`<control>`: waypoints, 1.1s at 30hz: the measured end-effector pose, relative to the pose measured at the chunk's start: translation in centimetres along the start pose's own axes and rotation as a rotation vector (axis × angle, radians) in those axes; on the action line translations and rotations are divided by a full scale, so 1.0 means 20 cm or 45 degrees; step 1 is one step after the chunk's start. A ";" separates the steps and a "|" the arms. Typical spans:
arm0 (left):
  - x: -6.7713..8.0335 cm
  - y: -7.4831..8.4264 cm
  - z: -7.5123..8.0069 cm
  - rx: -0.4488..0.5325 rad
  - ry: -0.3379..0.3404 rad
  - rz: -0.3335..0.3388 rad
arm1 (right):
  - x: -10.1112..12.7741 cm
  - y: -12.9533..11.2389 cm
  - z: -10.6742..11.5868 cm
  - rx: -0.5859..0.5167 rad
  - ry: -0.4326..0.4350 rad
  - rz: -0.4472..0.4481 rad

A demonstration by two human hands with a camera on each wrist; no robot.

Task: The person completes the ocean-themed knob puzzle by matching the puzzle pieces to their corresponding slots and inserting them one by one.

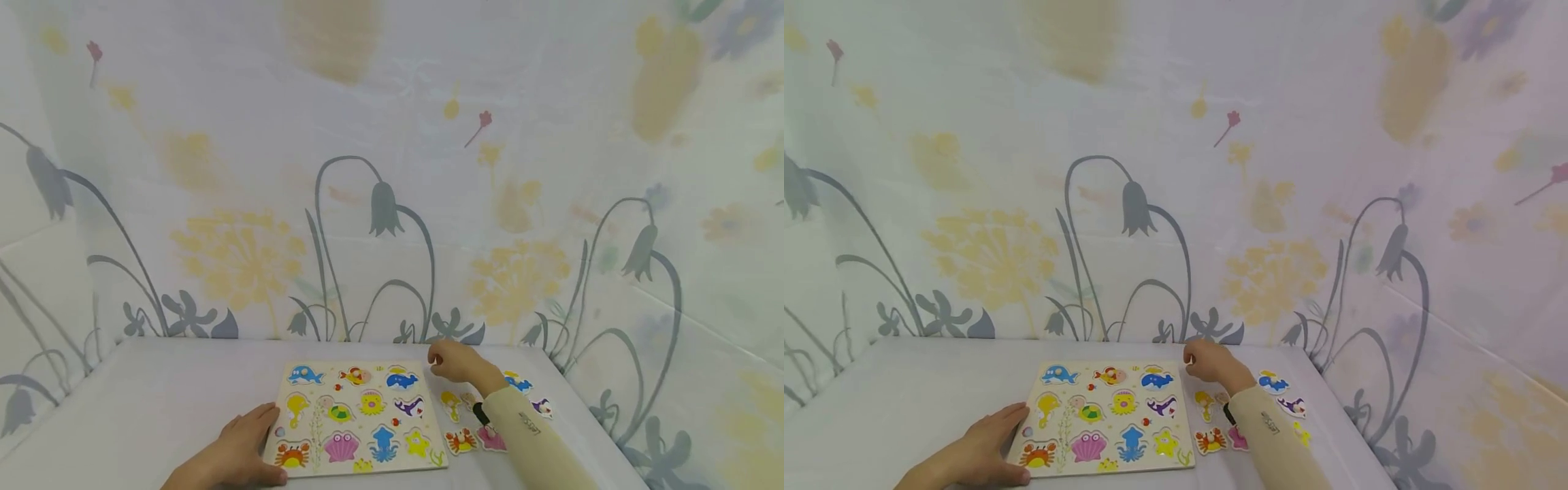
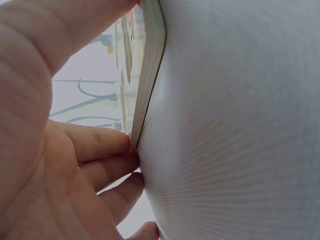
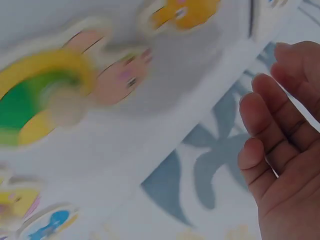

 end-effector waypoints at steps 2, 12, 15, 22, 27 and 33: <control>0.00 0.00 0.01 -0.008 0.006 0.003 | 0.03 0.05 0.01 0.013 0.013 -0.014; 0.00 0.00 0.01 -0.028 0.000 -0.006 | 0.16 0.38 0.04 -0.027 0.055 -0.130; 0.00 0.00 0.01 -0.031 0.001 -0.005 | 0.19 0.47 0.05 -0.052 0.066 -0.194; 0.01 0.01 0.01 -0.032 0.001 -0.006 | 0.25 0.62 0.05 -0.096 0.105 -0.242; 0.01 0.01 0.01 -0.028 -0.002 -0.007 | 0.27 0.67 0.05 -0.127 0.110 -0.241; 0.01 0.01 0.01 -0.024 -0.005 -0.010 | 0.28 0.68 0.04 -0.140 0.062 -0.305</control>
Point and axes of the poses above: each hand's wrist, its own x-axis away from the middle knuckle, its own z-axis out of the back of the hand, y = z × x, the point moved 1 cm from there along -x, towards the middle knuckle, and after that the axes turned 3 degrees about -z, right-handed, at the moved point
